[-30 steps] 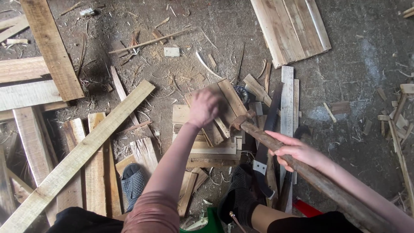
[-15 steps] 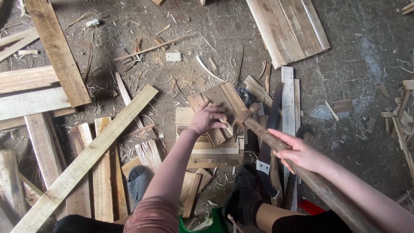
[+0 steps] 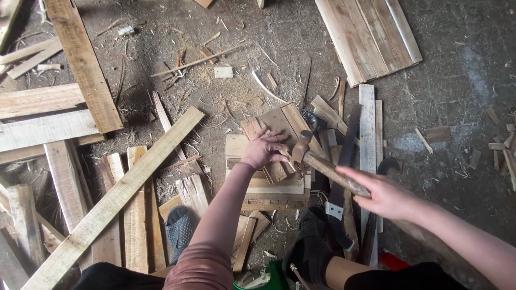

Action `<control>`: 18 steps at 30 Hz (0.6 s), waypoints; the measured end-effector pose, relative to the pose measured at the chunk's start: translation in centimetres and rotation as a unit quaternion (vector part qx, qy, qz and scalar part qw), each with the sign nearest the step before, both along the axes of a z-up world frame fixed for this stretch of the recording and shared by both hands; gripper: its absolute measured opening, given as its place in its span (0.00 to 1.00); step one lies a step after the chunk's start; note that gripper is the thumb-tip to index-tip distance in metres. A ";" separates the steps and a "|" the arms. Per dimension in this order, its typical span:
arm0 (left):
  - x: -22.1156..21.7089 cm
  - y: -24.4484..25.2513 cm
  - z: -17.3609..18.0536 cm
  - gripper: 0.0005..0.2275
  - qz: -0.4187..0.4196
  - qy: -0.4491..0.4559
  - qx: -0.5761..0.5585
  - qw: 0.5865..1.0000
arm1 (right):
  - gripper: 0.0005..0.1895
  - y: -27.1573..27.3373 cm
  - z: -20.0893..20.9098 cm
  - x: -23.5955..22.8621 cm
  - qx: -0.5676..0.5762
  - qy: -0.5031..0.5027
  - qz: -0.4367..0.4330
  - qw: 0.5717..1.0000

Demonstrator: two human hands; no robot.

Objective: The person hammers nails into a small wooden structure using a hammer. They repeatedly pick up nails from a small container and hammer them into the wood. The person also adjusts the position of the wooden structure and picks up a piece of wood at the end.

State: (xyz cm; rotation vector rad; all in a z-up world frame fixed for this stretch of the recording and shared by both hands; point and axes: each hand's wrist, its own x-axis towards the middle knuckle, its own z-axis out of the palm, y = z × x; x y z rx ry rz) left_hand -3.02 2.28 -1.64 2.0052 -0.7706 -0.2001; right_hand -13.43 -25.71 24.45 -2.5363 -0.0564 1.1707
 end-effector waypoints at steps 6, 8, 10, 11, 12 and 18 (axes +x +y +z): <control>-0.1 0.1 0.8 0.21 -0.020 -0.006 0.044 0.999 | 0.38 -4.2 -7.1 -3.6 0.023 -0.093 -0.100 0.990; 0.0 0.5 1.8 0.21 -0.039 0.018 0.041 0.998 | 0.38 -4.0 -8.6 -5.5 0.004 -0.169 -0.089 0.982; 0.0 0.0 0.8 0.15 -0.036 0.023 0.042 0.998 | 0.38 -6.1 -11.9 -7.3 0.001 -0.234 -0.078 0.969; 0.1 0.1 0.3 0.12 -0.032 0.028 0.048 0.998 | 0.37 -7.0 -13.8 -8.0 0.004 -0.298 -0.067 0.952; 0.2 -0.1 -0.2 0.12 -0.029 0.028 0.048 0.998 | 0.37 -6.4 -14.1 -8.7 0.005 -0.298 -0.064 0.952; 0.2 -0.5 -0.5 0.06 -0.020 0.018 0.051 0.998 | 0.33 -3.0 -12.3 -9.6 0.097 -0.373 -0.133 0.913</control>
